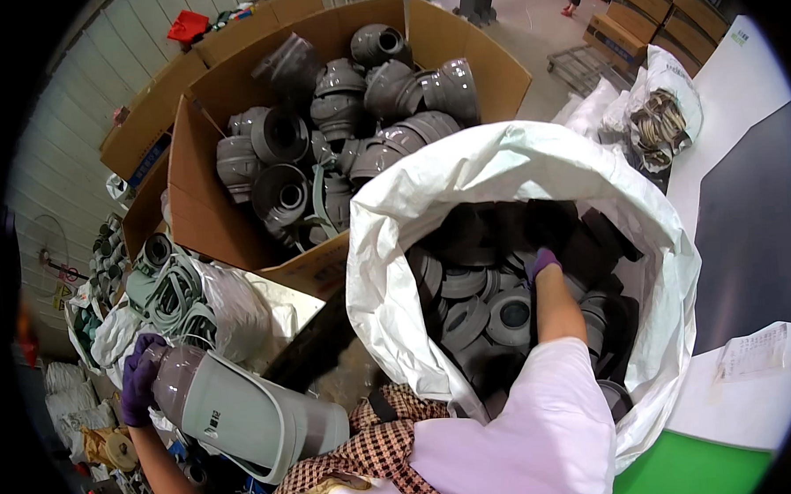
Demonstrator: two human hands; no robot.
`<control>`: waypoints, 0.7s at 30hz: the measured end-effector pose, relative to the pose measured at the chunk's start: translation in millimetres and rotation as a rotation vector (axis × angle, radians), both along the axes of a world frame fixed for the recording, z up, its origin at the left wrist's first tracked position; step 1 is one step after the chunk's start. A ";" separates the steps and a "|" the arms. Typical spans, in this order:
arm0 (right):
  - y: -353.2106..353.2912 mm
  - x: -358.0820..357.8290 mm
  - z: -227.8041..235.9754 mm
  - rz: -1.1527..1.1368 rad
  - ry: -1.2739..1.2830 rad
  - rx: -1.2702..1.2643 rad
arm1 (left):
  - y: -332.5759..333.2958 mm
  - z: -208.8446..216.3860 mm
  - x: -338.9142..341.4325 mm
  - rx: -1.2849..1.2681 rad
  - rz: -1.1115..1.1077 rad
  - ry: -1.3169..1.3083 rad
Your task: The person assembles light green electric kettles by hand in a workshop setting. They pick up kettle bodies and lids from nearby piles, fit the lids onto the bodies, and place the assembled units into a cardboard box. The process is repeated continuously throughout the clip.
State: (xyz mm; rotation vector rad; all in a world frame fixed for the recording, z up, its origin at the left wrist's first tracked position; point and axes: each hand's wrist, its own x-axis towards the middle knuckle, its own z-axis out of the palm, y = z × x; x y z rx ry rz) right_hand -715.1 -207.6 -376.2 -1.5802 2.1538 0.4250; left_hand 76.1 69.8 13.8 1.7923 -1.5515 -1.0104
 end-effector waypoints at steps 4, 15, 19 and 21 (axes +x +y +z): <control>28.8 0.9 31.6 0.021 -0.041 -0.440 | 76.3 -17.6 36.4 -0.183 0.313 0.141; 138.3 323.5 323.5 0.231 -1.474 -0.444 | 321.3 -181.5 -24.6 -0.797 1.198 0.767; 188.1 501.6 297.9 0.641 -1.578 -0.639 | 321.7 -193.6 -53.2 -0.808 1.346 0.734; 224.0 559.5 294.5 0.799 -1.734 -0.669 | 345.2 -200.9 -47.8 -0.823 1.272 0.359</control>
